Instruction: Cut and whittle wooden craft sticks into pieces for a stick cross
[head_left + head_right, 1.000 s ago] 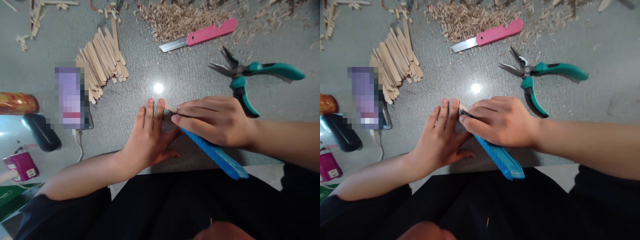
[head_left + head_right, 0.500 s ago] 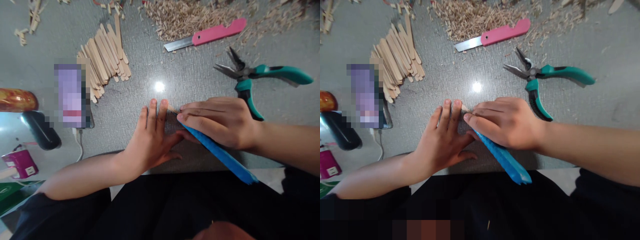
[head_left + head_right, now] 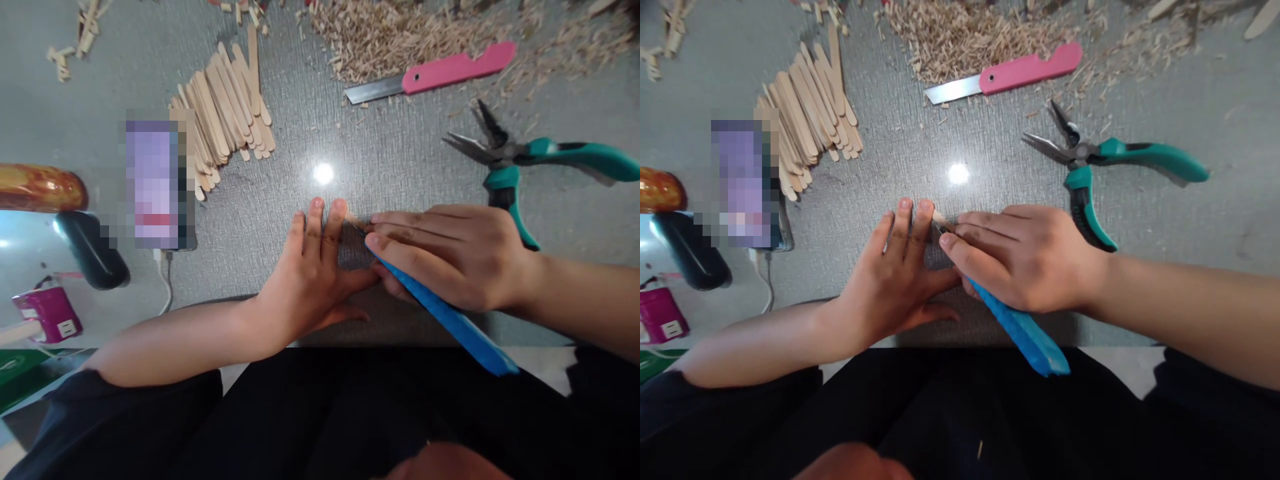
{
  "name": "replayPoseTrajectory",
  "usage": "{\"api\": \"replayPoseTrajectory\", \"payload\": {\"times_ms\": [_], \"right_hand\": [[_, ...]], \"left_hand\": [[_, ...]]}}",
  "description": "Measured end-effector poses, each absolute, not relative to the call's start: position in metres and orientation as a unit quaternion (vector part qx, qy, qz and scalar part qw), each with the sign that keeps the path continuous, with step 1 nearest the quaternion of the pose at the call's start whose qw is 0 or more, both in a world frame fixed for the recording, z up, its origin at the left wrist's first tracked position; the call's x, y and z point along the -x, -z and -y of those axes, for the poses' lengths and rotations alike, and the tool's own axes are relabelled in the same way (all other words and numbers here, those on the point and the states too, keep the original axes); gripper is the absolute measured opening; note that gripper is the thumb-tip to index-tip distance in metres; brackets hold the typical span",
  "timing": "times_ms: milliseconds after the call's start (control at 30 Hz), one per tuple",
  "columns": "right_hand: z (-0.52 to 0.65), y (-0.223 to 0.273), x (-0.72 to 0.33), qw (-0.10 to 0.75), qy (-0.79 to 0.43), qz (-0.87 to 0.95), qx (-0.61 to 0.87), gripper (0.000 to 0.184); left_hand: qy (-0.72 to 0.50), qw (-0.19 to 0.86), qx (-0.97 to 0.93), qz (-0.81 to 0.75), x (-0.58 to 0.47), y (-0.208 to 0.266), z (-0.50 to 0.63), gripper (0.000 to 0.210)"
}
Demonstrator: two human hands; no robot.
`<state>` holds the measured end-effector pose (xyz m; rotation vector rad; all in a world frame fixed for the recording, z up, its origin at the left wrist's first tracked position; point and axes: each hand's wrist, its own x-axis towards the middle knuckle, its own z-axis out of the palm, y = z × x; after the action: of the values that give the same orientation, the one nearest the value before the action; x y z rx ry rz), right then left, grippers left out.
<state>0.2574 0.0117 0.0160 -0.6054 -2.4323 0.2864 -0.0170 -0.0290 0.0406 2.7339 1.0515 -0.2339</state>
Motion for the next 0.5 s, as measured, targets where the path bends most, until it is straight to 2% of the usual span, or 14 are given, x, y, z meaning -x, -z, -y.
{"api": "replayPoseTrajectory", "payload": {"times_ms": [167, 500], "right_hand": [[-0.012, -0.0193, -0.2569, 0.294, -0.076, 0.928, 0.217, 0.02], [-0.0139, -0.0219, -0.258, 0.288, -0.054, 0.93, 0.221, 0.016]], "left_hand": [[0.068, 0.085, -0.93, -0.351, 0.0177, -0.0395, 0.0291, 0.13], [0.076, 0.095, -0.928, -0.352, 0.0193, -0.0404, 0.0286, 0.128]]}}
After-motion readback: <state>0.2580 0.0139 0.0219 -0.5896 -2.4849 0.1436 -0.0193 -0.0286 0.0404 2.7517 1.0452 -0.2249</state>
